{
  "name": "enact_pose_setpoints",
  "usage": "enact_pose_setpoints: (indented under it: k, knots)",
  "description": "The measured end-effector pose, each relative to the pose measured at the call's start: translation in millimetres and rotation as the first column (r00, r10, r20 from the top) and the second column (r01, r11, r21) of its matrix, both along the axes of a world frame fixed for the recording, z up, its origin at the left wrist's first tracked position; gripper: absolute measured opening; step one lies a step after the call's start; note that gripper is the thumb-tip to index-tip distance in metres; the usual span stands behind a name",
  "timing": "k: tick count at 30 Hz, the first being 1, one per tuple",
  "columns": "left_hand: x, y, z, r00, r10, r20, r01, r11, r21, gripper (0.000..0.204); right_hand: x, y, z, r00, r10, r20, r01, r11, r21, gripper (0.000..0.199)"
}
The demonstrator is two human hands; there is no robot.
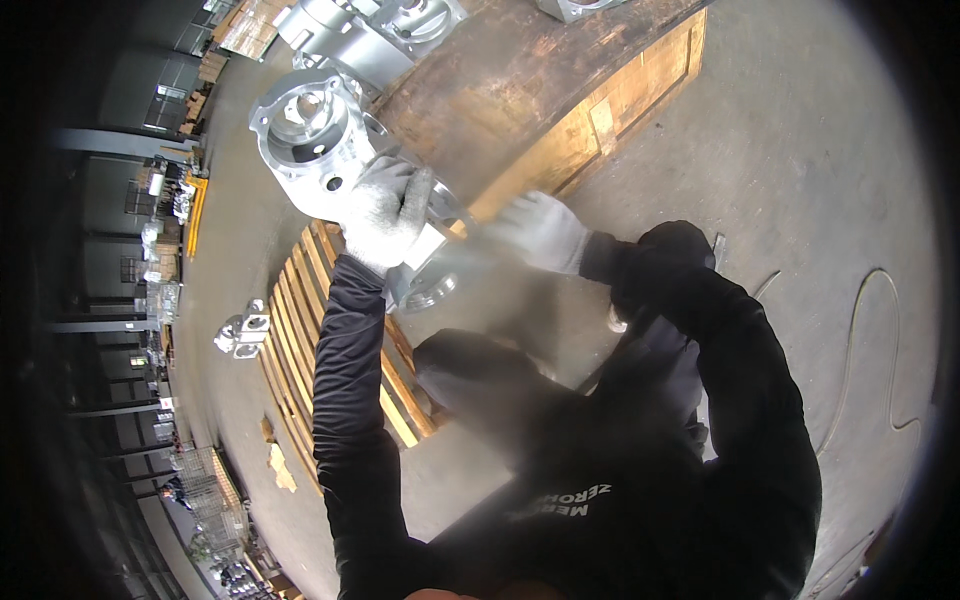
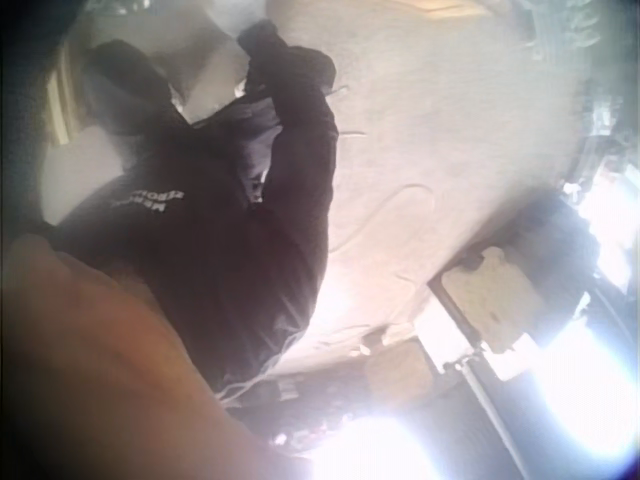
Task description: The person deburrs and polishes metal castings on a wooden workbench using a deburring tool and a sanding block. They rotate each part to treat edges and surfaces, then place finished pieces on a nearby wooden pallet.
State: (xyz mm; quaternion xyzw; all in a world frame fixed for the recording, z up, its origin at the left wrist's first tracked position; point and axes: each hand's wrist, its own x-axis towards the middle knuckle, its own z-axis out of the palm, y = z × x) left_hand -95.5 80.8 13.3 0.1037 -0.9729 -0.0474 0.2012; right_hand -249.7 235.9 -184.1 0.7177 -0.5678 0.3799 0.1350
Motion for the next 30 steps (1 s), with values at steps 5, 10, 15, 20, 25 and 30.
enact_pose_setpoints:
  k: [5, 10, 15, 20, 25, 30]
  knots:
    - [-1.0, -2.1, 0.5, 0.999, -0.046, -0.002, 0.046, 0.999, 0.004, 0.032, -5.4, 23.0, -54.1, 0.996, -0.079, -0.036, 0.084, 0.978, 0.189, 0.030]
    - [5.6, -5.5, -17.2, 0.997, 0.052, -0.059, -0.047, 0.996, 0.082, 0.030, 21.3, 15.0, -83.6, 0.849, -0.287, 0.443, 0.070, 0.893, 0.444, 0.022]
    - [15.0, 8.6, -23.0, 0.990, -0.094, -0.109, 0.080, 0.989, -0.128, 0.020, 55.2, -10.8, -87.1, 0.457, -0.175, 0.872, -0.242, 0.919, 0.311, 0.023]
    - [20.3, 26.9, -0.4, 0.995, -0.092, -0.031, 0.096, 0.969, 0.227, 0.023, 71.4, -32.7, -83.8, 0.391, -0.063, 0.918, -0.261, 0.949, 0.176, 0.022]
    - [10.9, 26.5, 4.0, 0.985, -0.170, -0.010, 0.170, 0.977, 0.133, 0.023, 73.1, -51.8, -76.9, 0.398, -0.066, 0.915, -0.232, 0.958, 0.170, 0.022]
    - [17.7, 15.4, -15.2, 0.992, -0.112, -0.056, 0.121, 0.973, 0.197, 0.022, 69.3, -56.6, -64.6, 0.502, -0.134, 0.855, -0.174, 0.952, 0.252, 0.021]
